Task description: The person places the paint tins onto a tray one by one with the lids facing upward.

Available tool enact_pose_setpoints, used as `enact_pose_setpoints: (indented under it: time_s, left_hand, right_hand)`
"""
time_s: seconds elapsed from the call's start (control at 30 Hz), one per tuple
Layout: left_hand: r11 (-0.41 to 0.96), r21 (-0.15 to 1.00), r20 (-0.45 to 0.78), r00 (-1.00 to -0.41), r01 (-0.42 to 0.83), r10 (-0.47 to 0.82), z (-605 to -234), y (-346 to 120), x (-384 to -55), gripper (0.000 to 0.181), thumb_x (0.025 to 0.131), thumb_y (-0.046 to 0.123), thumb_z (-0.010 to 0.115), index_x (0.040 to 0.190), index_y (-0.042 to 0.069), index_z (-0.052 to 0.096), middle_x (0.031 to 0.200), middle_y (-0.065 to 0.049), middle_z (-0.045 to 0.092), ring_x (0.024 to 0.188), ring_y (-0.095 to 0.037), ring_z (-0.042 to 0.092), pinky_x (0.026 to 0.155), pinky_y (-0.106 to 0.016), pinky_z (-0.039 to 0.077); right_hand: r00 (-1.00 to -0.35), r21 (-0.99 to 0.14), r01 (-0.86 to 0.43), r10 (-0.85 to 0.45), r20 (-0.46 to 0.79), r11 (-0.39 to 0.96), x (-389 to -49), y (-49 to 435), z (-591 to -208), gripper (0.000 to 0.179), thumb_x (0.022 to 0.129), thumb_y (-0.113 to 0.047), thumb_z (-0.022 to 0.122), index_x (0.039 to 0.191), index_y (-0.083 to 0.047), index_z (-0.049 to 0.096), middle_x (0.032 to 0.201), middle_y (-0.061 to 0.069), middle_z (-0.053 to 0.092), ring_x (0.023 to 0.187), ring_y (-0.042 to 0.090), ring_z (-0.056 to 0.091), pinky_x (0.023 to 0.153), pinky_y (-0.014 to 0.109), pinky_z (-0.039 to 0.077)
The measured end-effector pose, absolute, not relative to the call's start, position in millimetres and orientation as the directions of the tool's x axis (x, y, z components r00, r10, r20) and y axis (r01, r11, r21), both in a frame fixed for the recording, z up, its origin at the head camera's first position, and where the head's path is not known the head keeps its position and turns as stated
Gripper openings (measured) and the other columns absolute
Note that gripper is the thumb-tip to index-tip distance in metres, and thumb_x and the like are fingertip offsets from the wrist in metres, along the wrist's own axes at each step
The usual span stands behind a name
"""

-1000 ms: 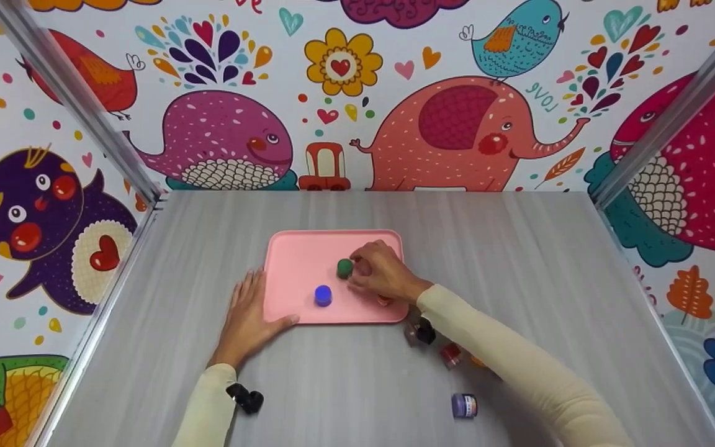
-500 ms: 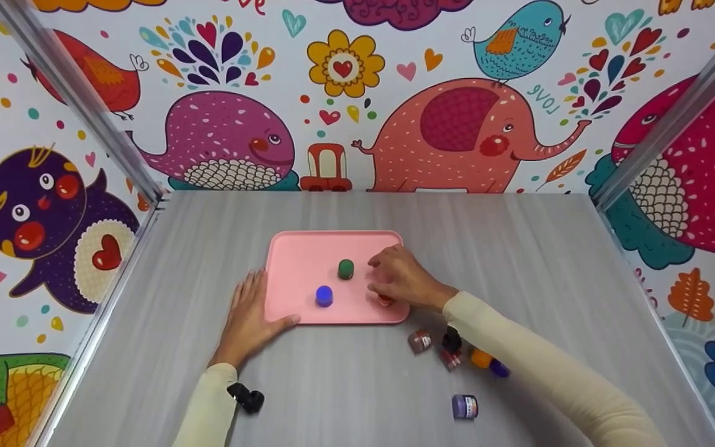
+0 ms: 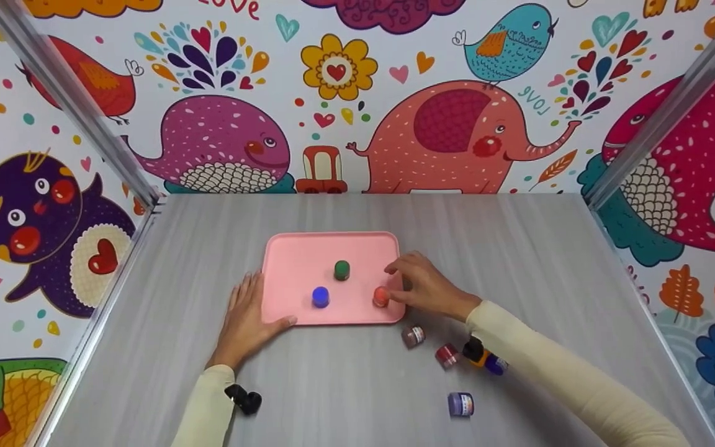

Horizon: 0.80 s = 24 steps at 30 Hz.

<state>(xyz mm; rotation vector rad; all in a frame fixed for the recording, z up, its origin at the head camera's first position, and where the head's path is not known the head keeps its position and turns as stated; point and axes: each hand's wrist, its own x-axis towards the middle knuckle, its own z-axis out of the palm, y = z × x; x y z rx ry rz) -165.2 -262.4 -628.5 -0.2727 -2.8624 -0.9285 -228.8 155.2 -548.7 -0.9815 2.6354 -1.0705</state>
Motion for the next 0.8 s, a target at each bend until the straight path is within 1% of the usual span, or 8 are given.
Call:
enact_pose_setpoints:
  time_s: [0.17,0.3,0.47,0.6,0.8]
  left_hand:
    - [0.793,0.573,0.167,-0.977,0.208,0.135,-629,-263,-165,0.129,0.087,0.066,0.083,0.172,-0.008,0.02,0.178,-0.029,0.023,0.167,-0.048,0.016,0.137,-0.06,0.003]
    - [0.788,0.579,0.173,-0.976,0.21,0.134,-629,-263,-164,0.129,0.086,0.064,0.084,0.172,-0.009,0.02,0.178,-0.03,0.024,0.167,-0.048,0.016,0.137,-0.061,0.003]
    - [0.788,0.577,0.177,-0.975,0.215,0.137,-628,-262,-166,0.129,0.086,0.063,0.084,0.171,-0.009,0.02,0.177,-0.03,0.024,0.167,-0.048,0.016,0.137,-0.061,0.004]
    - [0.787,0.582,0.168,-0.977,0.206,0.131,-628,-262,-165,0.129,0.086,0.063,0.084,0.172,-0.008,0.02,0.178,-0.029,0.024,0.168,-0.047,0.015,0.137,-0.06,0.003]
    - [0.782,0.592,0.161,-0.979,0.194,0.121,-627,-261,-162,0.128,0.088,0.066,0.083,0.172,-0.007,0.02,0.179,-0.029,0.023,0.167,-0.049,0.014,0.136,-0.062,0.003]
  right_hand:
    - [-0.777,-0.646,-0.533,-0.619,0.117,0.546,-215,168,-550,0.045,0.098,-0.022,0.086,0.136,-0.003,0.071,0.133,0.014,0.071,0.125,0.027,0.056,0.109,0.051,0.055]
    - [-0.79,-0.653,-0.508,-0.605,0.095,0.561,-204,175,-549,0.043,0.098,-0.021,0.086,0.136,-0.007,0.073,0.135,0.011,0.07,0.126,0.025,0.055,0.11,0.049,0.056]
    - [-0.786,-0.648,-0.524,-0.607,0.118,0.553,-194,184,-551,0.042,0.098,-0.02,0.087,0.136,-0.009,0.074,0.135,0.009,0.07,0.126,0.022,0.056,0.111,0.046,0.057]
    - [-0.785,-0.64,-0.532,-0.606,0.127,0.554,-187,188,-555,0.041,0.098,-0.023,0.087,0.135,-0.01,0.074,0.132,0.006,0.07,0.125,0.022,0.056,0.11,0.044,0.057]
    - [-0.794,-0.653,-0.493,-0.604,0.067,0.575,-173,190,-562,0.042,0.098,-0.029,0.087,0.135,-0.013,0.074,0.131,0.001,0.069,0.123,0.022,0.057,0.109,0.043,0.057]
